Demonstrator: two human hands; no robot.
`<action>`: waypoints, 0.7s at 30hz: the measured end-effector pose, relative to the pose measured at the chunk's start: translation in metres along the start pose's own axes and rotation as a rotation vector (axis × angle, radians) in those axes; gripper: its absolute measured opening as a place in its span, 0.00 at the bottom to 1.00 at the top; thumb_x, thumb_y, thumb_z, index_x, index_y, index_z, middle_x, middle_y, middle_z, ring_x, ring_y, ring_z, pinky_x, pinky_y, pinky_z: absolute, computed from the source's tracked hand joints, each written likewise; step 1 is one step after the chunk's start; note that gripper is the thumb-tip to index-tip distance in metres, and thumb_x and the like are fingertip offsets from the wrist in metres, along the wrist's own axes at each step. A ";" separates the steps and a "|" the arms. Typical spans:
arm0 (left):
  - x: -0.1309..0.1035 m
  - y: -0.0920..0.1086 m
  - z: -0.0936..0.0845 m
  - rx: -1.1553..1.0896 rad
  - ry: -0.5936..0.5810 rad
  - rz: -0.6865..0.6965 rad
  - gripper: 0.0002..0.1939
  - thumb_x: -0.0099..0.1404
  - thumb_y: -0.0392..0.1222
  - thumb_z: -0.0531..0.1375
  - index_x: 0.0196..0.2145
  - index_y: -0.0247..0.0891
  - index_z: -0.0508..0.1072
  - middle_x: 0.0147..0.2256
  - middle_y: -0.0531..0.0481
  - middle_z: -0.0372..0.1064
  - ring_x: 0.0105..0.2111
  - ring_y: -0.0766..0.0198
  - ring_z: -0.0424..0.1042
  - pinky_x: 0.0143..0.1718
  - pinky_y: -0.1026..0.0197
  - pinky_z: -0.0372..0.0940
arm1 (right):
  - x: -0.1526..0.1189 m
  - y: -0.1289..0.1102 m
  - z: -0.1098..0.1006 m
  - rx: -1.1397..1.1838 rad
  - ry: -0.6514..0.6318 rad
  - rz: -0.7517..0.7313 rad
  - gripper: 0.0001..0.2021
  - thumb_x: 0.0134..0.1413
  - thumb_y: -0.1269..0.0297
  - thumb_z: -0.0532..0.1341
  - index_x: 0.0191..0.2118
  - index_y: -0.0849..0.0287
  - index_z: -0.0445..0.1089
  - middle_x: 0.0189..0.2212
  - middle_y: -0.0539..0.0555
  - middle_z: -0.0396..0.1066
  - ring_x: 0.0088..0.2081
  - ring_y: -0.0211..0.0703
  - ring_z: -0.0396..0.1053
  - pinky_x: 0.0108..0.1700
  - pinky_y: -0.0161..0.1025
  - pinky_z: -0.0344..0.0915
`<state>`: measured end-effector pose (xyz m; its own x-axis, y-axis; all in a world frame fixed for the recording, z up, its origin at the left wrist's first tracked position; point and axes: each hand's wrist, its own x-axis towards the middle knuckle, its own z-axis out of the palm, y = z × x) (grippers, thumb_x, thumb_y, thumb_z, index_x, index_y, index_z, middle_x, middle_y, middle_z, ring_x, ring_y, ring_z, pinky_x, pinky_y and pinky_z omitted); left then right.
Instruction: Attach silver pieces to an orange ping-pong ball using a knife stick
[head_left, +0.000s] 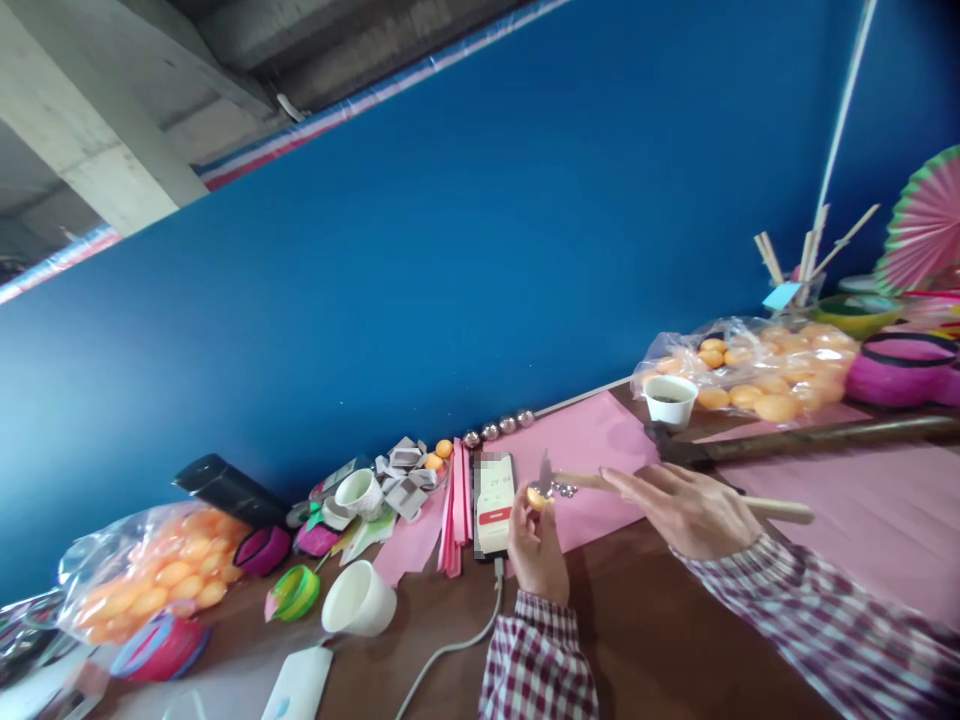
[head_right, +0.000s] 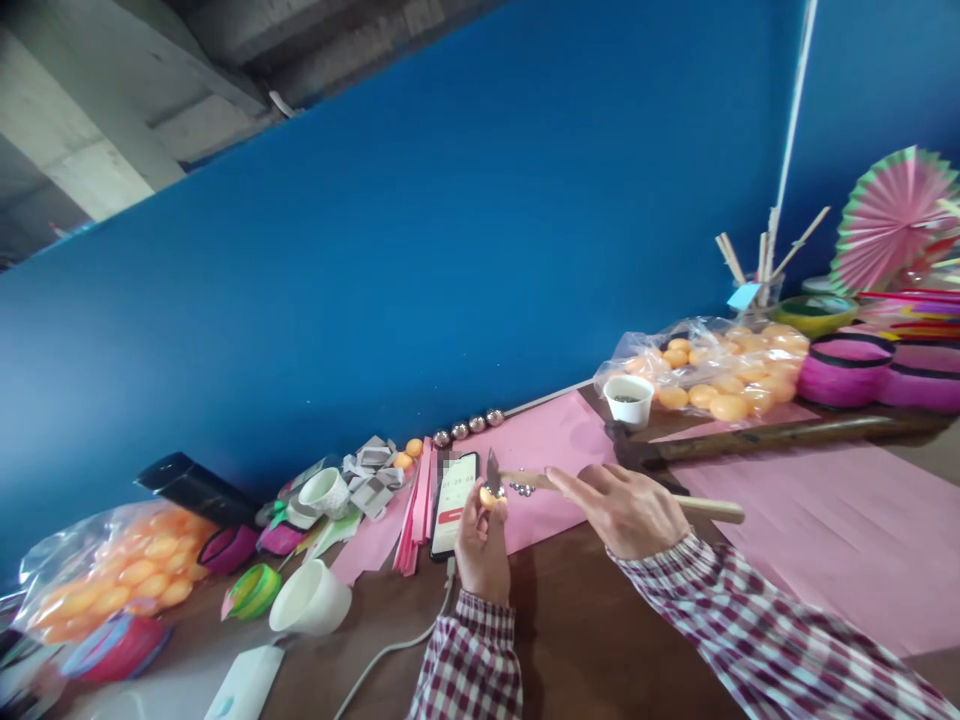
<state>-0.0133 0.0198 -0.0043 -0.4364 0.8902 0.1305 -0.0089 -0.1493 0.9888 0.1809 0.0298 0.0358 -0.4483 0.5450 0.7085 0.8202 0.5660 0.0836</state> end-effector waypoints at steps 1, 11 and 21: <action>0.001 -0.001 -0.001 0.001 -0.009 -0.005 0.25 0.55 0.43 0.59 0.50 0.35 0.62 0.44 0.41 0.67 0.43 0.60 0.67 0.44 0.59 0.61 | 0.000 0.000 0.001 0.000 -0.016 -0.010 0.19 0.54 0.73 0.50 0.51 0.54 0.62 0.25 0.51 0.69 0.27 0.36 0.64 0.30 0.33 0.58; -0.001 0.001 0.000 -0.154 -0.027 -0.024 0.26 0.55 0.46 0.59 0.50 0.36 0.63 0.32 0.47 0.69 0.30 0.67 0.68 0.36 0.62 0.63 | -0.002 -0.008 0.005 -0.009 -0.019 0.030 0.19 0.54 0.71 0.52 0.53 0.52 0.61 0.26 0.50 0.69 0.27 0.36 0.65 0.31 0.33 0.58; -0.004 0.016 0.003 -0.730 -0.130 -0.343 0.18 0.51 0.37 0.63 0.42 0.40 0.70 0.33 0.50 0.69 0.30 0.72 0.69 0.34 0.69 0.63 | -0.001 0.000 0.001 -0.001 0.091 0.148 0.18 0.57 0.67 0.50 0.53 0.54 0.61 0.28 0.52 0.70 0.30 0.36 0.66 0.32 0.32 0.58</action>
<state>-0.0091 0.0153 0.0113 -0.1951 0.9735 -0.1192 -0.7267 -0.0619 0.6841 0.1811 0.0301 0.0338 -0.2885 0.5641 0.7737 0.8751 0.4832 -0.0261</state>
